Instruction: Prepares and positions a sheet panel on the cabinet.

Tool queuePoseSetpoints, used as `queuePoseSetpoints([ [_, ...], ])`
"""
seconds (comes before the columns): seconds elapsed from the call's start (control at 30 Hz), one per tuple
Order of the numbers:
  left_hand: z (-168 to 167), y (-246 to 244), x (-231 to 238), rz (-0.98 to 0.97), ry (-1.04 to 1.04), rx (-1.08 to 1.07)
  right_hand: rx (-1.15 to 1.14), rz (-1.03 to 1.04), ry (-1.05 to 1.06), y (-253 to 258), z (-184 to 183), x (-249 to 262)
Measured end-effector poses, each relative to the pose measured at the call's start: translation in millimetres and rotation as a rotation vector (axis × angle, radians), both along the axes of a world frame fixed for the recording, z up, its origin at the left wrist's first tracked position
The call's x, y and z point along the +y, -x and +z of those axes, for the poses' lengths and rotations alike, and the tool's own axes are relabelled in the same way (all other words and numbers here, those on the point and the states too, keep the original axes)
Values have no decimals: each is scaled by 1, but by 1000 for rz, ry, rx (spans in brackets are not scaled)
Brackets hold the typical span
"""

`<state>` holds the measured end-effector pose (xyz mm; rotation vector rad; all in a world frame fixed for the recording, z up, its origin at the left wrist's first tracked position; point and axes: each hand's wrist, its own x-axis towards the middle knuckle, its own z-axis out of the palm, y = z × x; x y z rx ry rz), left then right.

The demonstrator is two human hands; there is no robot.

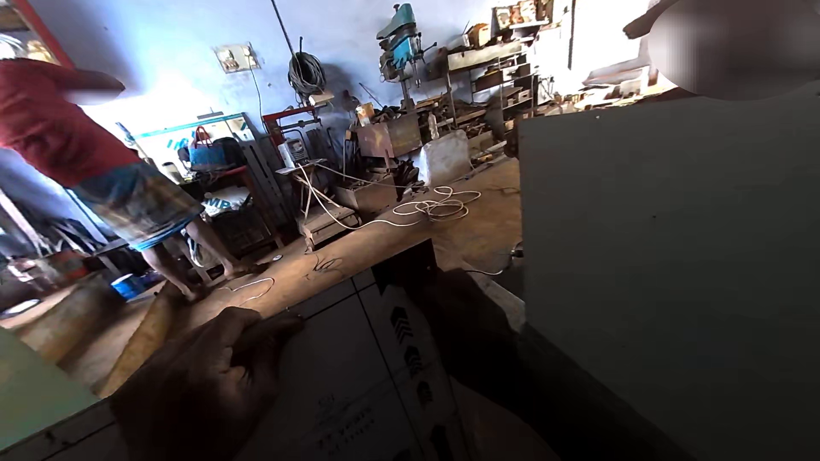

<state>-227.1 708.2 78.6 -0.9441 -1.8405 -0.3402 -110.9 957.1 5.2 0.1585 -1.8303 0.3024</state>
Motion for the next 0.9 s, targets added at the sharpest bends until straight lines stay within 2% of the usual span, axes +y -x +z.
queuePoseSetpoints([
  [0.1,-1,1,2,4,-21,13,36,40,-9,-2,-7,-1],
  [0.23,-1,8,5,17,-30,55,148,27,158,-6,-12,6],
  [0.33,-3,10,5,22,-39,59,235,34,166,1,-9,11],
  [0.47,1,11,-3,-14,4,28,218,4,131,24,-4,-9],
  [0.57,12,6,-25,-16,97,-73,256,-74,66,40,-2,-10],
  [0.73,31,10,-92,65,223,-271,214,-122,31,50,0,-8],
  [0.9,28,16,-135,196,235,-459,219,-119,57,51,7,-14],
])
